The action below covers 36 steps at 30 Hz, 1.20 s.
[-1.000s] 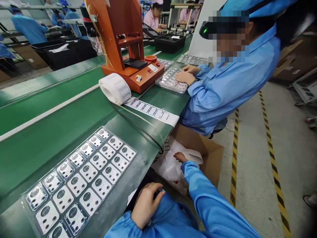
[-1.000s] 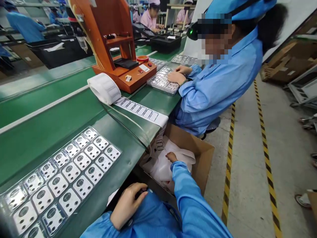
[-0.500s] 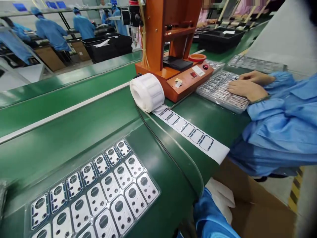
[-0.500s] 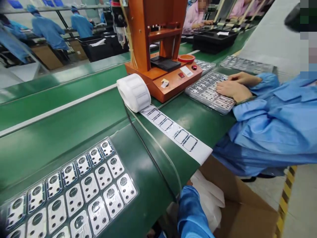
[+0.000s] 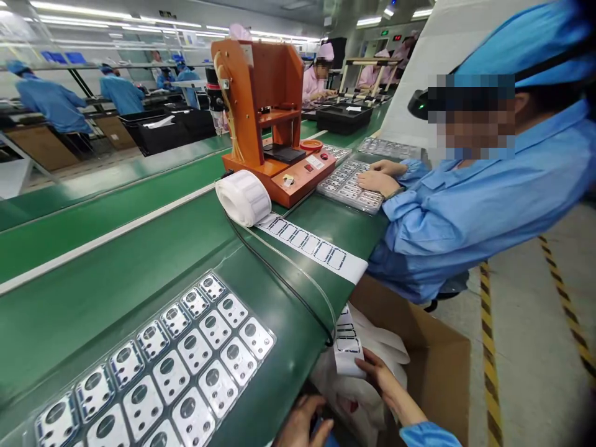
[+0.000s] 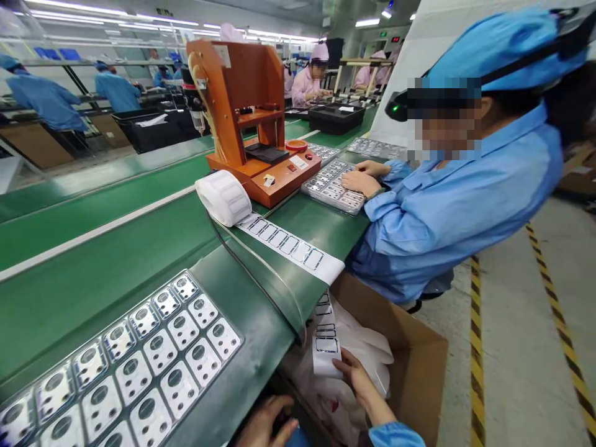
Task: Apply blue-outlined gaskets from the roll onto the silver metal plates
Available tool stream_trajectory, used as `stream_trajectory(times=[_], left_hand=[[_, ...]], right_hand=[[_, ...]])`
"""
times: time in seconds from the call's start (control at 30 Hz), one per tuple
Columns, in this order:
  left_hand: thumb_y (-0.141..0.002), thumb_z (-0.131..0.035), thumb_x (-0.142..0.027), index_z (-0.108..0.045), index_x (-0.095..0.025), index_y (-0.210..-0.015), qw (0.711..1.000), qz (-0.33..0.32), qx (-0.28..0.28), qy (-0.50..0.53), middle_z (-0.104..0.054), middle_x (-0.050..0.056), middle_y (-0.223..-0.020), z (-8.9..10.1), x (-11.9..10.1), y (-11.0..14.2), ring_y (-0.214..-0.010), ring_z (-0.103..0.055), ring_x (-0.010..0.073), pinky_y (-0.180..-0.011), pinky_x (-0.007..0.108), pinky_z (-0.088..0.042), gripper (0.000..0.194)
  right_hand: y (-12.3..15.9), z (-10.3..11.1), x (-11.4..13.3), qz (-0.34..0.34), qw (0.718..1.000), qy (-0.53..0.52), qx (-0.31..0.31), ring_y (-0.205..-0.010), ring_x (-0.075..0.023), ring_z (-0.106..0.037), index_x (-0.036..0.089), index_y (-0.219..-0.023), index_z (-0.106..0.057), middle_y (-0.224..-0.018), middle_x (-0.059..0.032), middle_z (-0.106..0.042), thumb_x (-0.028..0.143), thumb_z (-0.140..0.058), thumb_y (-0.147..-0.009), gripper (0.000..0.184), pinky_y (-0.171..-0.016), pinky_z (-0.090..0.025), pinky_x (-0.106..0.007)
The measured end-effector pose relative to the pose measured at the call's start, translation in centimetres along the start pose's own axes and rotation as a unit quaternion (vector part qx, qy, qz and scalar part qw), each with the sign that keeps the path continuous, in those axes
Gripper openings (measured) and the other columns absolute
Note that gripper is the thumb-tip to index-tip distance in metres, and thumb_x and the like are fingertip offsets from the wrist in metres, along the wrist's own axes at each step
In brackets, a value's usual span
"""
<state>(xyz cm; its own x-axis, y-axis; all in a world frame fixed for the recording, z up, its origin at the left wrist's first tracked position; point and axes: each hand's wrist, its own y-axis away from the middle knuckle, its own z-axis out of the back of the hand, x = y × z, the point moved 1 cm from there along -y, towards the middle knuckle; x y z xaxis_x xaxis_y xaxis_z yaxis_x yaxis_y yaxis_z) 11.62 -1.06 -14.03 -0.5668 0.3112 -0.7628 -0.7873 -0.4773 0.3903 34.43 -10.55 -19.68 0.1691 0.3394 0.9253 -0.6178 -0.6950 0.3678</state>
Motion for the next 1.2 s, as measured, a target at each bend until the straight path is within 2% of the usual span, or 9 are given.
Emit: stream_trajectory(times=[0.13, 0.23, 0.37, 0.5, 0.6, 0.7, 0.8, 1.07, 1.2], left_hand=[[-0.087, -0.061, -0.031, -0.050, -0.014, -0.142, 0.997, -0.035, -0.028, 0.057, -0.054, 0.018, -0.145, 1.5, -4.9, -0.4, -0.136, -0.048, 0.0323, -0.115, 0.047, -0.036, 0.059], [-0.084, -0.066, -0.030, -0.042, -0.020, -0.147, 0.983, -0.112, -0.046, 0.138, -0.054, 0.014, -0.145, 0.9, -8.2, -0.9, -0.134, -0.050, 0.0296, -0.116, 0.047, -0.037, 0.068], [-0.081, -0.068, -0.024, -0.036, -0.021, -0.148, 0.945, -0.163, -0.034, 0.281, -0.055, 0.012, -0.143, 0.5, -10.2, -0.6, -0.129, -0.056, 0.0256, -0.111, 0.041, -0.043, 0.074], [-0.084, -0.063, -0.021, -0.048, -0.021, -0.138, 0.938, -0.165, -0.061, 0.298, -0.064, 0.010, -0.129, 1.1, -10.5, 0.2, -0.116, -0.063, 0.0232, -0.103, 0.036, -0.049, 0.056], [-0.081, -0.064, -0.020, -0.059, -0.019, -0.122, 0.948, -0.159, -0.088, 0.261, -0.070, 0.007, -0.110, 1.6, -10.6, 0.7, -0.100, -0.065, 0.0209, -0.092, 0.034, -0.053, 0.041], [-0.080, -0.064, -0.021, -0.063, -0.019, -0.106, 0.950, -0.156, -0.087, 0.255, -0.069, 0.003, -0.094, 1.8, -10.7, 1.0, -0.085, -0.063, 0.0172, -0.079, 0.028, -0.053, 0.027], [-0.079, -0.067, -0.026, -0.063, -0.019, -0.099, 0.942, -0.156, -0.078, 0.287, -0.067, 0.001, -0.087, 2.0, -10.8, 1.2, -0.079, -0.060, 0.0153, -0.074, 0.026, -0.051, 0.021], [-0.067, -0.082, -0.040, -0.058, -0.015, -0.098, 0.905, -0.140, 0.020, 0.402, -0.067, 0.004, -0.088, 2.7, -9.6, 1.6, -0.080, -0.062, 0.0149, -0.076, 0.026, -0.048, 0.046], [-0.070, -0.079, -0.047, -0.060, -0.015, -0.093, 0.910, -0.130, 0.005, 0.393, -0.069, 0.004, -0.088, 2.8, -9.1, 1.7, -0.080, -0.063, 0.0158, -0.076, 0.027, -0.049, 0.043]], right_hand=[[4.7, 0.9, 1.0, 0.019, 0.997, -0.067, -0.018, -0.087, -0.0299, -0.071, 0.023, -0.091, -0.074, -0.091, -0.0085, -0.077, 0.066, -0.076, -0.059, 0.054, -0.082, -0.056, -0.045], [7.5, 1.2, 2.0, 0.039, 0.995, -0.089, -0.029, -0.105, -0.0291, -0.067, 0.026, -0.105, -0.073, -0.110, -0.0075, -0.075, 0.060, -0.078, -0.064, 0.053, -0.097, -0.051, -0.045], [10.2, 1.4, 3.9, 0.091, 0.992, -0.079, -0.026, -0.111, -0.0294, -0.064, 0.025, -0.102, -0.073, -0.115, -0.0077, -0.073, 0.055, -0.080, -0.067, 0.047, -0.102, -0.049, -0.046], [12.3, 1.4, 6.1, 0.167, 0.984, -0.045, -0.030, -0.103, -0.0255, -0.067, 0.026, -0.124, -0.062, -0.117, -0.0095, -0.071, 0.048, -0.078, -0.074, 0.057, -0.094, -0.054, -0.043], [13.5, 1.6, 7.7, 0.258, 0.960, 0.066, -0.081, -0.094, -0.0209, -0.068, 0.026, -0.140, -0.045, -0.114, -0.0092, -0.069, 0.044, -0.070, -0.083, 0.065, -0.087, -0.056, -0.038], [14.3, 1.7, 9.4, 0.307, 0.918, 0.208, -0.138, -0.084, -0.0191, -0.066, 0.023, -0.122, -0.060, -0.098, -0.0063, -0.070, 0.042, -0.065, -0.087, 0.039, -0.083, -0.056, -0.035], [14.7, 1.4, 11.0, 0.339, 0.895, 0.254, -0.142, -0.072, -0.0171, -0.062, 0.022, -0.095, -0.068, -0.084, -0.0044, -0.067, 0.040, -0.061, -0.090, 0.020, -0.071, -0.055, -0.031], [15.2, 0.5, 12.6, 0.371, 0.884, 0.255, -0.124, -0.062, -0.0133, -0.057, 0.020, -0.065, -0.061, -0.068, -0.0023, -0.058, 0.039, -0.054, -0.096, 0.038, -0.057, -0.048, -0.025], [15.3, 1.1, 13.0, 0.365, 0.883, 0.274, -0.105, -0.068, -0.0149, -0.062, 0.020, -0.084, -0.070, -0.080, -0.0045, -0.065, 0.045, -0.054, -0.095, 0.032, -0.061, -0.052, -0.026]])
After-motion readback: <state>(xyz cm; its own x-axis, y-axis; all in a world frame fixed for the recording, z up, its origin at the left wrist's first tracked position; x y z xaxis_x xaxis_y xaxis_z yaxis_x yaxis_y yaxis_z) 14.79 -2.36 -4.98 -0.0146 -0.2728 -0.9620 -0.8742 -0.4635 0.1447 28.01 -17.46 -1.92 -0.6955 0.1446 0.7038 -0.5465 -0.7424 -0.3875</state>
